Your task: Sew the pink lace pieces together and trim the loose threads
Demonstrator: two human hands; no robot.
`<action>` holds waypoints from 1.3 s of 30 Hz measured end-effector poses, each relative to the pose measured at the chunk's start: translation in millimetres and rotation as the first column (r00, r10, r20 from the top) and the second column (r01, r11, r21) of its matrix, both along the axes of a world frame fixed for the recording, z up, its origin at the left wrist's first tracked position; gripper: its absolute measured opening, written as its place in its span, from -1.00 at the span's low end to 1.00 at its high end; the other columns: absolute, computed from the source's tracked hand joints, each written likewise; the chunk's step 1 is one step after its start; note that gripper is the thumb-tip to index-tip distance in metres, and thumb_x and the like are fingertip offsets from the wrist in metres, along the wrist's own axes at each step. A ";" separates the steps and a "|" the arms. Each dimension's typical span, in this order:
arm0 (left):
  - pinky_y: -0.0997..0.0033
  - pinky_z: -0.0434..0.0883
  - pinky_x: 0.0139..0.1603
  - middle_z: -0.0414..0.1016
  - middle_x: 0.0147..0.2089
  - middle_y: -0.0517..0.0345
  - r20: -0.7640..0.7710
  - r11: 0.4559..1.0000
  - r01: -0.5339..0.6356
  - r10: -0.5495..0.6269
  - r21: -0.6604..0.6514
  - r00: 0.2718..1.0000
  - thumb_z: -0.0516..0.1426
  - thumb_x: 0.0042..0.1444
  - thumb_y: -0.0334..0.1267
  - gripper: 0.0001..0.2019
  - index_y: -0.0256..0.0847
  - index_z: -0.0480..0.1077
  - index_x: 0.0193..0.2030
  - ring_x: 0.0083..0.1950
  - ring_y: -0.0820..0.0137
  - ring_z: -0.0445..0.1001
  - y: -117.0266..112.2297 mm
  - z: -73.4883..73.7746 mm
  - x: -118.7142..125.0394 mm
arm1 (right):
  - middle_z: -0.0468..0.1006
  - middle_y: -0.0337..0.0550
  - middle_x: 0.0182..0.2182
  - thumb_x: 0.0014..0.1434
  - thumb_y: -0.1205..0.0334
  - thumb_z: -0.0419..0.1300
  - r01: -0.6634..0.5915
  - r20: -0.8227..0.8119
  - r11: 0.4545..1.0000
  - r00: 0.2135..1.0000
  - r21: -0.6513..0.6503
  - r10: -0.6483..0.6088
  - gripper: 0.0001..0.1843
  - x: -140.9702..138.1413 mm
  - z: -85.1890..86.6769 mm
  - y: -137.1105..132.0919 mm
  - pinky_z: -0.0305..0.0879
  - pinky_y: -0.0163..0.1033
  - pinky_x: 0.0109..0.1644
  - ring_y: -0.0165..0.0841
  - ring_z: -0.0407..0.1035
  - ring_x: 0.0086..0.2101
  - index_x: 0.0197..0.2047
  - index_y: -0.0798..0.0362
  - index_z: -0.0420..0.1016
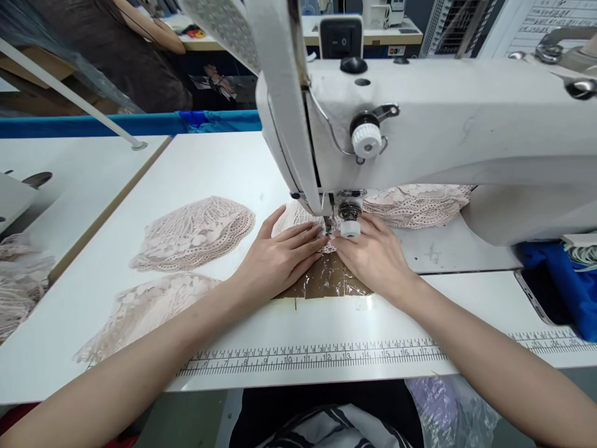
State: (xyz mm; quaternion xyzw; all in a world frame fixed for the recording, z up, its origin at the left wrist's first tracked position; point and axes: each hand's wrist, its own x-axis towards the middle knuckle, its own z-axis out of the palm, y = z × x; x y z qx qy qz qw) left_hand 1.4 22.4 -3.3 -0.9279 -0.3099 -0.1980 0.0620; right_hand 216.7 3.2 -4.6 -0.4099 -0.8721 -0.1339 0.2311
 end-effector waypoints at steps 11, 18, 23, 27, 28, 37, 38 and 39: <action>-0.08 0.10 0.41 0.58 0.03 0.07 0.042 0.999 0.050 -0.050 0.008 0.998 0.06 0.28 -0.31 -0.72 -0.21 0.46 0.07 0.12 0.27 0.51 -21.9 0.3 -3.9 | 0.65 -0.17 -0.15 0.27 0.28 0.15 -0.062 0.073 0.996 0.996 0.068 0.057 -0.79 0.5 1.2 -13.0 0.27 0.02 0.06 -0.25 0.48 -0.21 -0.11 0.05 0.60; -0.07 0.05 0.43 0.57 0.03 0.03 0.023 0.999 0.037 -0.038 0.023 0.999 0.01 0.32 -0.30 -0.72 -0.25 0.47 0.05 0.11 0.29 0.51 -16.0 0.4 -2.8 | 0.64 -0.16 -0.14 0.28 0.28 0.13 -0.043 0.079 0.997 0.996 0.056 0.039 -0.78 0.3 2.2 -9.4 0.30 -0.01 0.01 -0.25 0.48 -0.20 -0.11 0.06 0.60; -0.11 0.06 0.41 0.56 0.05 0.02 0.012 1.000 0.023 -0.023 0.015 1.000 -0.02 0.34 -0.27 -0.70 -0.25 0.46 0.06 0.14 0.29 0.49 -11.7 -0.1 -2.0 | 0.63 -0.14 -0.11 0.30 0.26 0.12 0.003 0.088 0.998 0.996 0.056 -0.008 -0.75 1.2 -1.1 -6.3 0.32 -0.02 -0.02 -0.24 0.50 -0.20 -0.06 0.08 0.59; -0.13 0.03 0.42 0.54 0.07 0.02 0.019 1.000 0.018 -0.018 -0.009 1.000 -0.03 0.34 -0.27 -0.70 -0.24 0.44 0.08 0.14 0.28 0.49 -8.8 -1.0 -1.5 | 0.62 -0.12 -0.10 0.31 0.24 0.11 0.018 0.096 0.999 0.995 0.036 -0.021 -0.73 2.3 -3.0 -3.5 0.29 -0.01 0.04 -0.24 0.49 -0.16 -0.01 0.11 0.56; -0.13 0.02 0.42 0.54 0.07 0.02 0.019 1.000 0.020 -0.019 -0.009 1.000 -0.03 0.34 -0.27 -0.70 -0.25 0.44 0.08 0.14 0.28 0.49 -8.2 -1.1 -1.3 | 0.62 -0.12 -0.10 0.31 0.24 0.10 0.022 0.103 0.999 0.994 0.037 -0.026 -0.72 2.5 -3.1 -3.1 0.27 -0.01 0.07 -0.24 0.49 -0.16 0.00 0.11 0.55; -0.18 0.04 0.41 0.54 0.07 0.00 0.008 1.000 0.014 -0.014 0.006 1.000 -0.03 0.34 -0.27 -0.70 -0.25 0.45 0.08 0.14 0.26 0.49 -5.5 -0.6 -0.9 | 0.62 -0.10 -0.08 0.34 0.22 0.06 0.056 0.123 0.998 0.991 0.021 -0.058 -0.69 2.4 -2.9 -3.6 0.15 -0.01 0.17 -0.25 0.47 -0.13 0.03 0.15 0.52; -0.18 0.04 0.41 0.54 0.07 0.00 0.003 1.000 0.012 -0.012 0.009 1.000 -0.03 0.35 -0.27 -0.70 -0.25 0.45 0.08 0.14 0.26 0.49 -5.3 -0.6 -1.0 | 0.62 -0.10 -0.08 0.34 0.22 0.06 0.059 0.127 0.998 0.990 0.016 -0.060 -0.68 2.2 -3.1 -3.7 0.15 0.00 0.17 -0.25 0.47 -0.12 0.04 0.14 0.52; -0.18 0.05 0.41 0.54 0.07 0.00 -0.001 1.000 0.008 -0.008 0.013 1.000 -0.03 0.35 -0.26 -0.69 -0.25 0.44 0.08 0.14 0.26 0.49 -5.0 -0.7 -1.1 | 0.61 -0.10 -0.07 0.35 0.21 0.06 0.062 0.131 0.998 0.989 0.014 -0.063 -0.68 1.9 -3.3 -3.6 0.14 0.01 0.18 -0.24 0.46 -0.12 0.04 0.14 0.51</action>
